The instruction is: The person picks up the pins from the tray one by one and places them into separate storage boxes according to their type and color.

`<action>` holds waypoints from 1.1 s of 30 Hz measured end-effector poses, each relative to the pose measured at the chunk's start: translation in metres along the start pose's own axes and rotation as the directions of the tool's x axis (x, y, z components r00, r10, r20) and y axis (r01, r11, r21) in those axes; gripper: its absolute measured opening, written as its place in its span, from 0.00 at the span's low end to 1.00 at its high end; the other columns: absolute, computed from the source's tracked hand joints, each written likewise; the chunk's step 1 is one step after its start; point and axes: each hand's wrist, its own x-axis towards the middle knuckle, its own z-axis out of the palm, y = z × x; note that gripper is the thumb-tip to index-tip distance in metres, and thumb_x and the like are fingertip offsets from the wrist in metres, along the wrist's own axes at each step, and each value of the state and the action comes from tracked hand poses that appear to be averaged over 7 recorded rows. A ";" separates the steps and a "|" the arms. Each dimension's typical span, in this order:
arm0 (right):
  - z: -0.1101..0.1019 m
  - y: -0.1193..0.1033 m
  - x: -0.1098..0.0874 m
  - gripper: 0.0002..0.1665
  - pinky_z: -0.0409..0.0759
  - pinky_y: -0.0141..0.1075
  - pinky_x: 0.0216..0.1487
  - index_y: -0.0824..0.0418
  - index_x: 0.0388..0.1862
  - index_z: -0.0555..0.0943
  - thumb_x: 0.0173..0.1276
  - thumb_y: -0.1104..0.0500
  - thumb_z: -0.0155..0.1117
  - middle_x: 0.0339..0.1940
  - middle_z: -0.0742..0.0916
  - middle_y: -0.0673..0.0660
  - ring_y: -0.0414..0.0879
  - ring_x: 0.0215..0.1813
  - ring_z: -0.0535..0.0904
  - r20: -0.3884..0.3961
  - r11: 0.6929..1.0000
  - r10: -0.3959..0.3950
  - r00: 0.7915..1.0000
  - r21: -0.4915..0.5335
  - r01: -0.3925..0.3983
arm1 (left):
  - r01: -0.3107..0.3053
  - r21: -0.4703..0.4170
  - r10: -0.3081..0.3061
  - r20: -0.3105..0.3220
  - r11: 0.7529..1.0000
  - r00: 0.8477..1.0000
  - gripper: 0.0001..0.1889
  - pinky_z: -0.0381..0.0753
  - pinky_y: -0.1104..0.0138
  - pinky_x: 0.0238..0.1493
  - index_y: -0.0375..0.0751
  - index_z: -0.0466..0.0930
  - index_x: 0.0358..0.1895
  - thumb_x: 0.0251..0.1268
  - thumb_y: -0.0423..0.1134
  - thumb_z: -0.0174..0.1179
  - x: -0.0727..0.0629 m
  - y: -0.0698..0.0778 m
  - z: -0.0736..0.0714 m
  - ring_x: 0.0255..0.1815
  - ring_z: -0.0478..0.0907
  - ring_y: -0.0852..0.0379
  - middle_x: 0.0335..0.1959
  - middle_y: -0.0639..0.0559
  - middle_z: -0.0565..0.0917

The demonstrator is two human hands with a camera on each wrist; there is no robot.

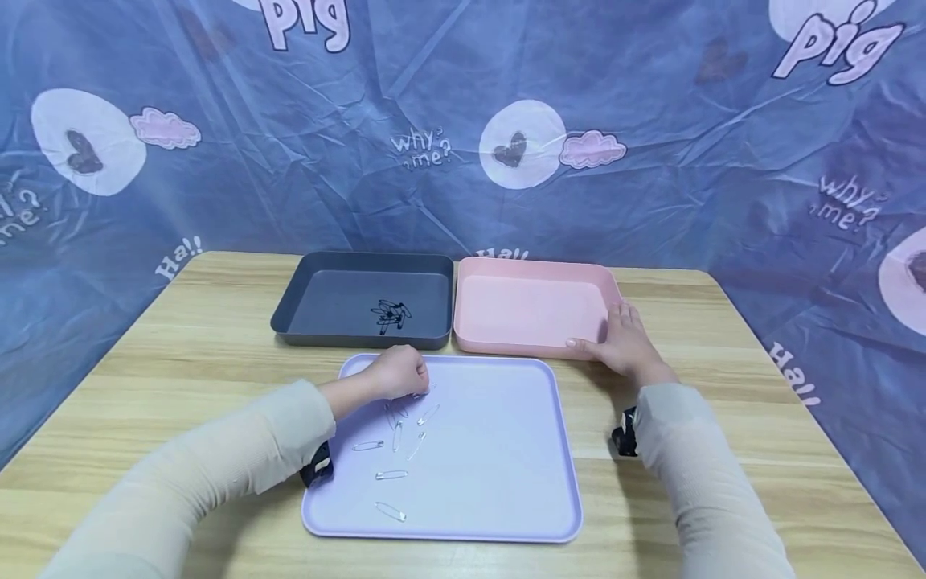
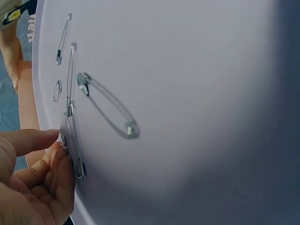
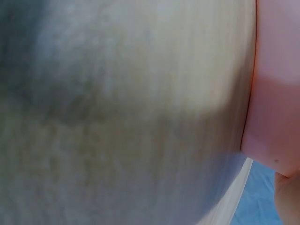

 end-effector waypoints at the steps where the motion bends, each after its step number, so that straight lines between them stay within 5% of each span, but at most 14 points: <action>1: -0.001 0.000 0.000 0.63 0.34 0.56 0.60 0.82 0.60 0.33 0.54 0.35 0.53 0.61 0.40 0.80 0.70 0.62 0.33 0.003 1.000 0.002 1.000 0.002 -0.002 | 0.000 -0.001 0.000 -0.001 1.000 1.000 0.18 0.54 0.74 0.08 0.44 0.63 0.04 0.46 0.29 0.55 0.000 0.001 0.000 0.05 0.59 0.63 0.02 0.57 0.61; 18: -0.010 0.007 0.006 0.65 0.32 0.55 0.60 0.81 0.60 0.30 0.54 0.35 0.53 0.61 0.39 0.79 0.68 0.62 0.31 0.016 0.999 0.002 1.000 0.035 -0.002 | -0.020 -0.130 0.033 0.103 0.991 0.994 0.12 0.63 0.74 0.14 0.41 0.71 0.10 0.48 0.34 0.59 0.013 0.002 -0.015 0.11 0.65 0.62 0.08 0.55 0.71; 33: -0.010 0.010 0.012 0.68 0.31 0.55 0.60 0.82 0.59 0.30 0.51 0.34 0.56 0.60 0.37 0.79 0.68 0.62 0.30 0.043 0.998 -0.005 0.999 0.059 0.003 | 0.035 -0.428 -0.001 0.079 0.903 0.997 0.04 0.74 0.71 0.24 0.36 0.79 0.23 0.51 0.32 0.58 0.028 0.028 -0.026 0.22 0.74 0.58 0.21 0.48 0.78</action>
